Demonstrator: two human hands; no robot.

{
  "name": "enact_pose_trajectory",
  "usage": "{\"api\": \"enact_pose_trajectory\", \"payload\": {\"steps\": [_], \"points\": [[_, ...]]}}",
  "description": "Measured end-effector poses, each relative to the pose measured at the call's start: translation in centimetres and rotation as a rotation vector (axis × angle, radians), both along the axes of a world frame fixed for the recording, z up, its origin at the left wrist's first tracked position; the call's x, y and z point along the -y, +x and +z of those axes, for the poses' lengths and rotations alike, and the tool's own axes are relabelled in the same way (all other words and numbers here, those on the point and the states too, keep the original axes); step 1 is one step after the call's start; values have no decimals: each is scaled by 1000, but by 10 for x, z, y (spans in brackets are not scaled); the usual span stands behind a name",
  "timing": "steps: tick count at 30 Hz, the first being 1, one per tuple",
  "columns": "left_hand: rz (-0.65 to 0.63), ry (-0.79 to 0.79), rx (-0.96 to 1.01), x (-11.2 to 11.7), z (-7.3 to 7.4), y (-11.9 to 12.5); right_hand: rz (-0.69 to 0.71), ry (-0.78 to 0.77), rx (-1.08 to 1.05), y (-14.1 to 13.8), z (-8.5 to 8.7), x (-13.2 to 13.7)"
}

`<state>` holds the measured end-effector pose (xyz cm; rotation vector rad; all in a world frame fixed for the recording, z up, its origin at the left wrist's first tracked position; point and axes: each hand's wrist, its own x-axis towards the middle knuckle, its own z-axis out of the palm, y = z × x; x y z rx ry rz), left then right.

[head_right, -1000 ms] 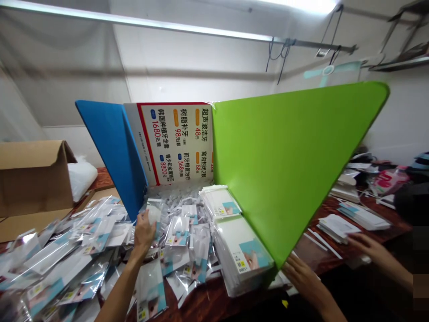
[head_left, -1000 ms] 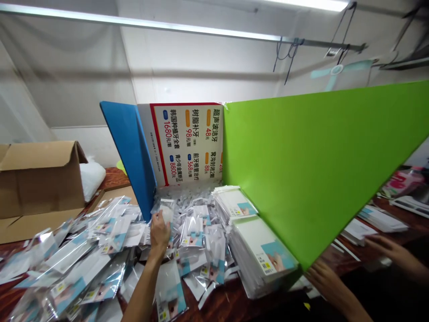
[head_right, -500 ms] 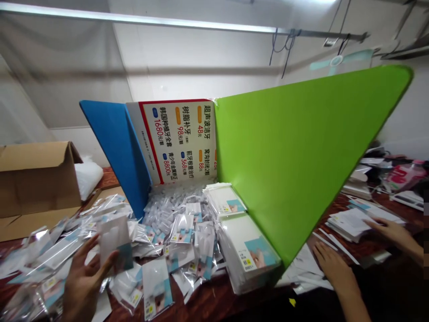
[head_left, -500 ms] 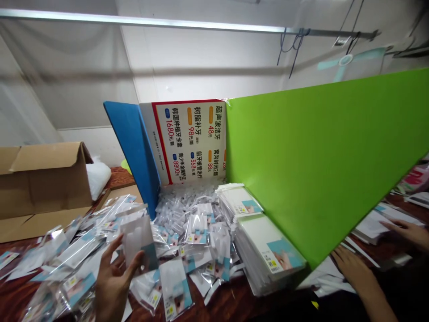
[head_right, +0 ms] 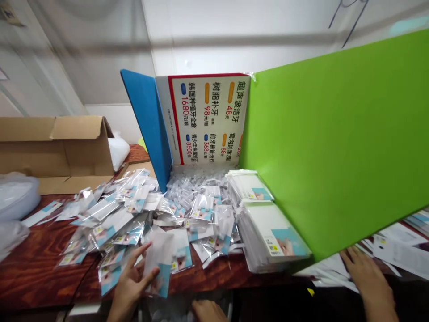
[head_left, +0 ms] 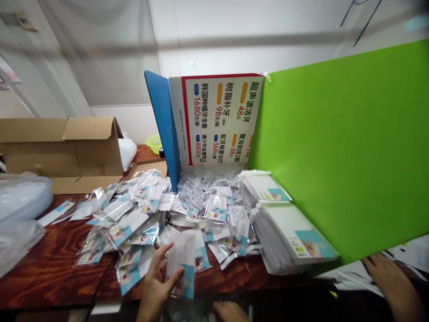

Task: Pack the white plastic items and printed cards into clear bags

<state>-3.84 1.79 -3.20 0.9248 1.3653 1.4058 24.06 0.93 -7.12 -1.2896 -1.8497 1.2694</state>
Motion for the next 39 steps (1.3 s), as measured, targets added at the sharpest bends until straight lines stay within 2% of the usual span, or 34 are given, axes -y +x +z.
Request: {"api": "enact_pose_trajectory", "payload": {"steps": [1, 3, 5, 7, 9, 12, 15, 17, 21, 24, 26, 29, 31, 33, 35, 39], "points": [[-59, 10, 11, 3, -2, -1, 11, -36, -17, -11, 4, 9], [-201, 41, 83, 10, -6, -2, -54, -150, -241, -27, 15, 17], [-331, 79, 182, 15, -9, -2, -207, -217, -555, -35, 30, 14], [-420, 107, 230, 18, -8, 0, -360, -196, -798, -39, 44, 3], [-487, 110, 186, 18, -4, 4, -433, -177, -923, -41, 53, -9], [-573, 83, 71, 16, 0, 10, -441, -222, -1008, -45, 55, -18], [-625, 62, 35, 14, -2, 10, -460, -221, -964, -44, 51, -17], [-616, 57, 14, 14, -4, 9, -416, -219, -892, -38, 46, -16], [-565, 10, -90, 12, 3, 9, -180, -313, -788, -21, 31, -18], [-586, -38, -165, 10, 9, 13, -55, -361, -646, -6, 27, -21], [-618, -60, -184, 8, 9, 15, -48, -297, -529, 4, 34, -22], [-645, -75, -193, 4, 4, 18, -53, -125, -404, 18, 54, -25], [-657, -79, -187, 2, 3, 21, -11, -87, -352, 26, 67, -26], [-660, -88, -190, 1, 6, 23, 26, -110, -336, 31, 73, -26], [-659, -97, -217, 1, 9, 25, 20, -181, -365, 33, 72, -27], [-658, -57, -299, 3, 10, 25, -143, -351, -487, 29, 60, -29]]}}
